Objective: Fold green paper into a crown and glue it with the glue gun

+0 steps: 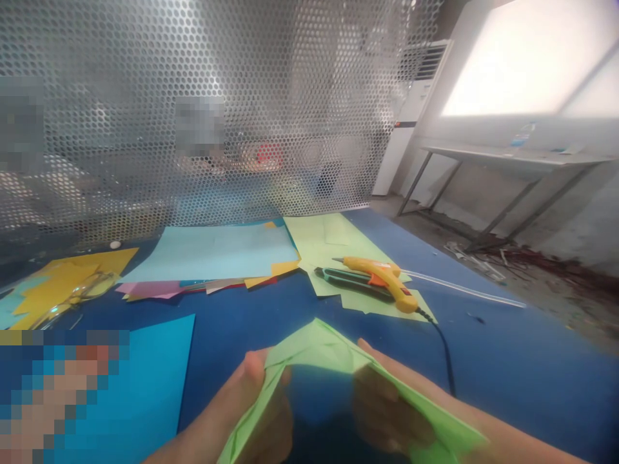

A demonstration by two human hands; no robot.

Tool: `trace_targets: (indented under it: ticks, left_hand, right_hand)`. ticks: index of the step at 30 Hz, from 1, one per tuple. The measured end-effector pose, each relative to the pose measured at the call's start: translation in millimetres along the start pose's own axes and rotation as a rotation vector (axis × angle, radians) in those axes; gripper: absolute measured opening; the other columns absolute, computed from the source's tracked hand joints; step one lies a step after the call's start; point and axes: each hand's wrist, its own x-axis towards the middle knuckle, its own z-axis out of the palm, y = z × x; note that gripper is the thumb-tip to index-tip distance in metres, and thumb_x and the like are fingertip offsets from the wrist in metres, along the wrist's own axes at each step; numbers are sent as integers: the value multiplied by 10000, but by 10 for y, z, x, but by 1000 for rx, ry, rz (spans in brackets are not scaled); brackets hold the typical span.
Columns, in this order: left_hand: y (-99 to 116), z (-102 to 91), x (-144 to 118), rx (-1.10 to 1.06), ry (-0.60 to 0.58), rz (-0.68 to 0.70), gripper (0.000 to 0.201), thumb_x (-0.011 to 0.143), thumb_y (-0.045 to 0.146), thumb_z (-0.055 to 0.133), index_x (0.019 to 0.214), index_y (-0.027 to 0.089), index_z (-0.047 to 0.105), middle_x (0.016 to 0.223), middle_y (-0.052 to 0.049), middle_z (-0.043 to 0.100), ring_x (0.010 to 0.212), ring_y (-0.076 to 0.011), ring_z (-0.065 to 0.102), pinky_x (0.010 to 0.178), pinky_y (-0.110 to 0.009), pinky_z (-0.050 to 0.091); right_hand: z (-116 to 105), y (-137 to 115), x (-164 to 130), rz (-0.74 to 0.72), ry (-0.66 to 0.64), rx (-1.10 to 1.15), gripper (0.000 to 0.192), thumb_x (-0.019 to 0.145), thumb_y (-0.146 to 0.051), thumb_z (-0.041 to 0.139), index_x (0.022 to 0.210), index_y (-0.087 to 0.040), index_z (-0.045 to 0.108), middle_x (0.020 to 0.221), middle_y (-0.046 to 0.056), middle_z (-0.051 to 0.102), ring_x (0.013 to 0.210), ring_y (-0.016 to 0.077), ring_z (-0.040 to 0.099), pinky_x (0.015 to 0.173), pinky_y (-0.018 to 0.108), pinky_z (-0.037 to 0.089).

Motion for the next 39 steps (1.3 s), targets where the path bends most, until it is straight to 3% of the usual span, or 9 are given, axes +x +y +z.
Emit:
trace_targets:
  ticks: [7,16,19,23,27,30,34,36,39]
  left_hand:
    - [9,-11,84,-86,-19,-20,531,673,587,841,607,185,500,370,111,369,333,-2,250,382,-143,190]
    - [53,-51,170,-306,27,147,477,640,505,882,603,191,525,368,130,306,363,-23,282,403,-121,291]
    - [20,-52,208,-371,46,217,488,598,608,867,697,194,630,478,106,479,461,-25,453,488,-132,401]
    - [-31,16,138,-343,80,213,576,563,591,900,969,215,738,901,4,751,888,-127,698,844,-246,540]
    - [-56,68,68,-261,118,240,414,581,321,957,935,237,759,930,16,759,952,-150,699,896,-271,529]
    - [-52,70,90,-241,153,261,352,578,319,957,841,238,738,805,57,712,837,-114,676,855,-259,540]
    - [-5,52,166,-254,226,250,197,751,297,842,888,227,721,960,13,736,976,-162,687,858,-287,563]
    - [23,40,203,-262,287,216,34,878,226,687,881,197,704,1004,-32,742,983,-171,698,849,-299,573]
    - [40,18,241,-262,379,177,139,929,148,547,861,167,666,944,-71,746,873,-165,715,825,-311,590]
  right_hand:
    - [-18,-96,-20,-57,117,244,615,833,-625,716,588,-207,337,347,-134,243,332,35,101,340,162,117]
    - [206,-233,-60,-80,168,347,355,824,-407,790,730,-179,536,562,-68,516,530,74,499,628,222,479]
    - [212,-275,-51,-176,240,382,299,796,-241,808,759,-194,515,577,-106,431,509,45,426,638,182,469]
    - [147,-331,-9,-284,356,351,279,774,-178,774,745,-208,498,628,-97,377,533,42,421,678,156,486]
    - [108,-431,-45,-295,498,149,75,837,-211,699,886,-208,643,689,-58,484,633,74,538,784,211,538]
    - [83,-539,-125,-317,609,-128,277,887,-353,666,1135,-231,686,975,27,662,869,148,639,854,290,550]
    - [6,-699,-214,-416,789,-606,448,827,-511,715,1202,-268,689,1313,70,627,1168,256,578,995,369,464]
    - [-51,-761,-241,-488,912,-844,372,786,-487,743,1082,-264,711,1235,66,657,1109,258,584,953,367,449]
    - [-120,-815,-278,-561,1100,-1137,227,791,-464,704,848,-251,650,835,31,666,743,206,570,701,332,425]
